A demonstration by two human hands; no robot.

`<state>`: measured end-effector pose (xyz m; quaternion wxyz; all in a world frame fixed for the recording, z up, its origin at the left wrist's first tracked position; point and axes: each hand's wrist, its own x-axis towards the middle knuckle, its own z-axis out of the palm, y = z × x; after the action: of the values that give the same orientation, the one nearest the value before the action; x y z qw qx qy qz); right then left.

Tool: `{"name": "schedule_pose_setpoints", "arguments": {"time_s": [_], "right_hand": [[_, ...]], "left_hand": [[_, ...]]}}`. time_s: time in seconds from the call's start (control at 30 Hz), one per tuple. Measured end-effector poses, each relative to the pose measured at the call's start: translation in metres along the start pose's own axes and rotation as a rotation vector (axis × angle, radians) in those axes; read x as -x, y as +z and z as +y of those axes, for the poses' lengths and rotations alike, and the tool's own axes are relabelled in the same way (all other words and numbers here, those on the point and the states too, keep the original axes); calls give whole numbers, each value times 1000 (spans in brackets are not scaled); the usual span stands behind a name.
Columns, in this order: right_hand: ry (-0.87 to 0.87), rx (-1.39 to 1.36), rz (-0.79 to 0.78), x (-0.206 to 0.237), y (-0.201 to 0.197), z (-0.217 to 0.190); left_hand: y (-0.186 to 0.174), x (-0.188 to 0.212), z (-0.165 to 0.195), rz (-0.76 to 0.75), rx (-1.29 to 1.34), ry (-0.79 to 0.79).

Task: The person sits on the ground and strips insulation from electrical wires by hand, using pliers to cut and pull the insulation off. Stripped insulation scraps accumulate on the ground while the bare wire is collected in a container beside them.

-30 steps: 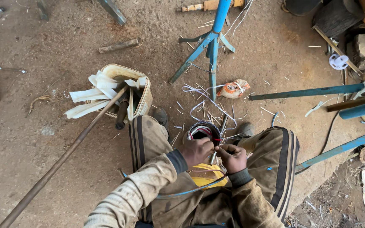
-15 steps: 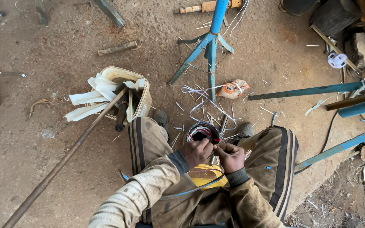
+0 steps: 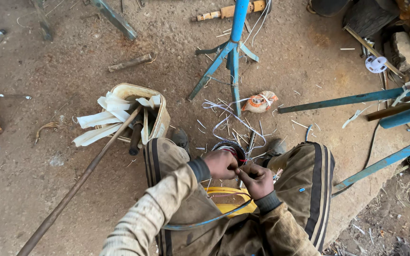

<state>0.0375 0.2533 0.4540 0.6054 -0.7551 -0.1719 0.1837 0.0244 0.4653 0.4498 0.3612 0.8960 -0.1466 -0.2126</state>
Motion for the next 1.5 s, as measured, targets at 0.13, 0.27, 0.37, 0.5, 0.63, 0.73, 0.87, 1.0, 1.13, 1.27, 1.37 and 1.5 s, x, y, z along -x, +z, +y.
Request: {"name": "schedule_pose_setpoints", "arguments": {"time_s": [0.13,0.27,0.37,0.5,0.63,0.73,0.87,1.0,1.13,1.27,1.37,1.5], "right_hand": [[-98,96,-77,0,2,-13],[-158,173,-112,-1,1,-17],[-86,128,-65,-4,-6,-10],[-78,-7,33,-5,-12,5],[137,-142,98,-6,-6,24],[207,-232,113,-3,-3,37],[257,-306,114,5,-5,47],[188,-214,56,14,-7,40],[49,-161,-66,19,-1,22],[-57,-65,-107,19,3,10],[5,4,-92,18,0,11],[-49,28,-112,9,0,23]], "left_hand": [[-13,-33,-40,-570,396,72],[-15,-63,-59,-1042,790,-93],[-20,-68,-52,-810,632,-70],[-28,-41,-20,-245,296,77],[-9,7,25,342,-39,123],[11,28,47,543,-220,120],[33,35,61,593,-209,-29],[27,37,43,377,90,-40],[-6,25,-1,-75,294,120],[-24,-6,-24,-411,297,-14],[-23,-19,-31,-490,524,-34],[-14,-17,-35,-432,527,-111]]}}
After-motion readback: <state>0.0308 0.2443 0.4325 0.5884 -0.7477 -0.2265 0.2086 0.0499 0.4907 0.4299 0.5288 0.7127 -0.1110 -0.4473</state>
